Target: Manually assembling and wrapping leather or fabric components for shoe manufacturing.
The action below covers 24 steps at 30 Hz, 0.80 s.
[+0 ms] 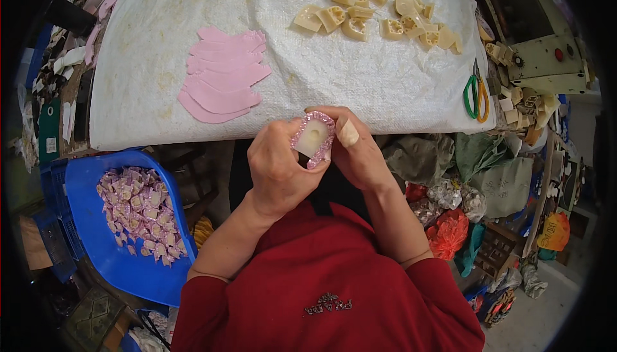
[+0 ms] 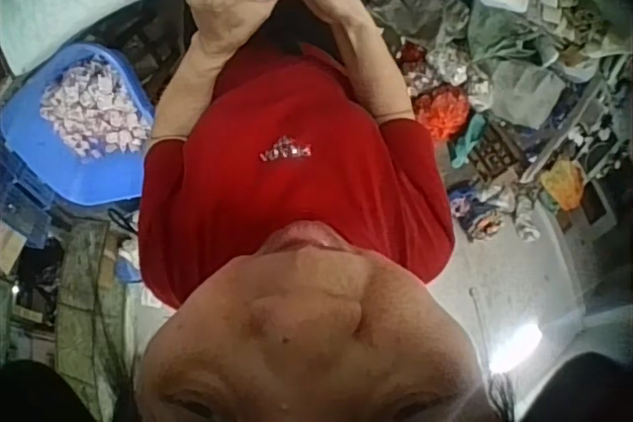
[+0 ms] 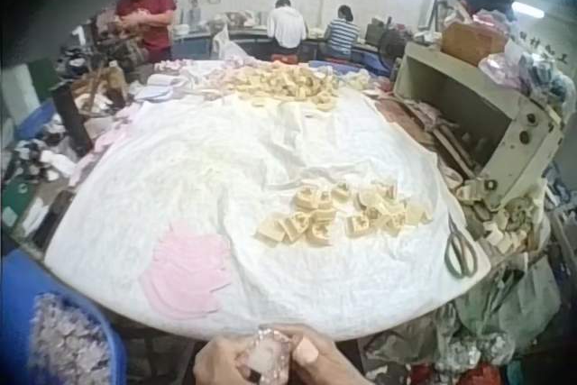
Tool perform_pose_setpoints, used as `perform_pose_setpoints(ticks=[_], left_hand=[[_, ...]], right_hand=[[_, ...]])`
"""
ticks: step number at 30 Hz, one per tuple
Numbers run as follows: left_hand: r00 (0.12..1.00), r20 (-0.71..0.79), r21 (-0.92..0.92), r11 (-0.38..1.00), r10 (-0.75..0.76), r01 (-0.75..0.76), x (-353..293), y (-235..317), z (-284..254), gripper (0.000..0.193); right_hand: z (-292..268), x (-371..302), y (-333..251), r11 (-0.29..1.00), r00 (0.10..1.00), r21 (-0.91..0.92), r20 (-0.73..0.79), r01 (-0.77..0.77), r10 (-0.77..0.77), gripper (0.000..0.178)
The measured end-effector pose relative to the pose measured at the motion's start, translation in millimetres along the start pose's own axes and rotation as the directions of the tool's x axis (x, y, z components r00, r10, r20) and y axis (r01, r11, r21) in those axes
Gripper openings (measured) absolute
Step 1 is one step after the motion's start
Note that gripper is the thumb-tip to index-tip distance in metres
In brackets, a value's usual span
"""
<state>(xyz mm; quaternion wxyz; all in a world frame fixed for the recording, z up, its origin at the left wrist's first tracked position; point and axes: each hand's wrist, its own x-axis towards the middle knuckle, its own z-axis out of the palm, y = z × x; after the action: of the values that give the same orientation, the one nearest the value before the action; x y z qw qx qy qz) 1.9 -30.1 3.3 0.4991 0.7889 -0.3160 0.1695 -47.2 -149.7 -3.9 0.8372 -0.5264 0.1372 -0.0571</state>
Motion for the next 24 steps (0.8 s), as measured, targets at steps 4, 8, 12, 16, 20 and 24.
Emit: perform_pose_setpoints(ticks=[4, 8, 12, 16, 20, 24], left_hand=[[1.0, 0.029, 0.036, 0.999, 0.002, -0.003, -4.0, -0.1, 0.0, 0.039], [0.929, 0.191, -0.315, 0.876, -0.318, 0.365, -0.6, -1.3, -4.0, 0.039], [0.66, 0.666, -0.655, 0.151, -0.346, 0.74, 7.8, -6.7, -22.3, 0.027], [0.698, 0.69, -0.62, 0.34, -0.19, 0.707, 3.2, -9.6, -21.1, 0.025], [0.934, 0.296, -0.546, 0.767, -0.199, 0.336, -5.8, -12.8, -16.0, 0.031], [0.993, 0.087, -0.463, 0.879, -0.08, 0.112, -1.6, -13.6, -19.9, 0.025]], right_hand=[[0.1, -2.1, -4.2, 0.994, 0.998, -0.105, 0.055, 0.027, -0.022, 0.028], [-5.7, -1.8, -15.2, 0.934, 0.993, -0.353, 0.114, 0.046, -0.006, 0.032], [-12.0, 10.1, -15.6, 0.894, 0.937, -0.327, 0.271, 0.306, -0.222, 0.032], [-13.9, 9.3, -19.9, 0.868, 0.921, -0.352, 0.297, 0.35, -0.251, 0.035], [-16.8, 12.3, -12.8, 0.98, 0.99, -0.148, 0.069, 0.134, -0.125, 0.034], [-5.9, 9.5, -21.0, 0.967, 1.0, -0.253, 0.016, 0.03, -0.027, 0.03]])
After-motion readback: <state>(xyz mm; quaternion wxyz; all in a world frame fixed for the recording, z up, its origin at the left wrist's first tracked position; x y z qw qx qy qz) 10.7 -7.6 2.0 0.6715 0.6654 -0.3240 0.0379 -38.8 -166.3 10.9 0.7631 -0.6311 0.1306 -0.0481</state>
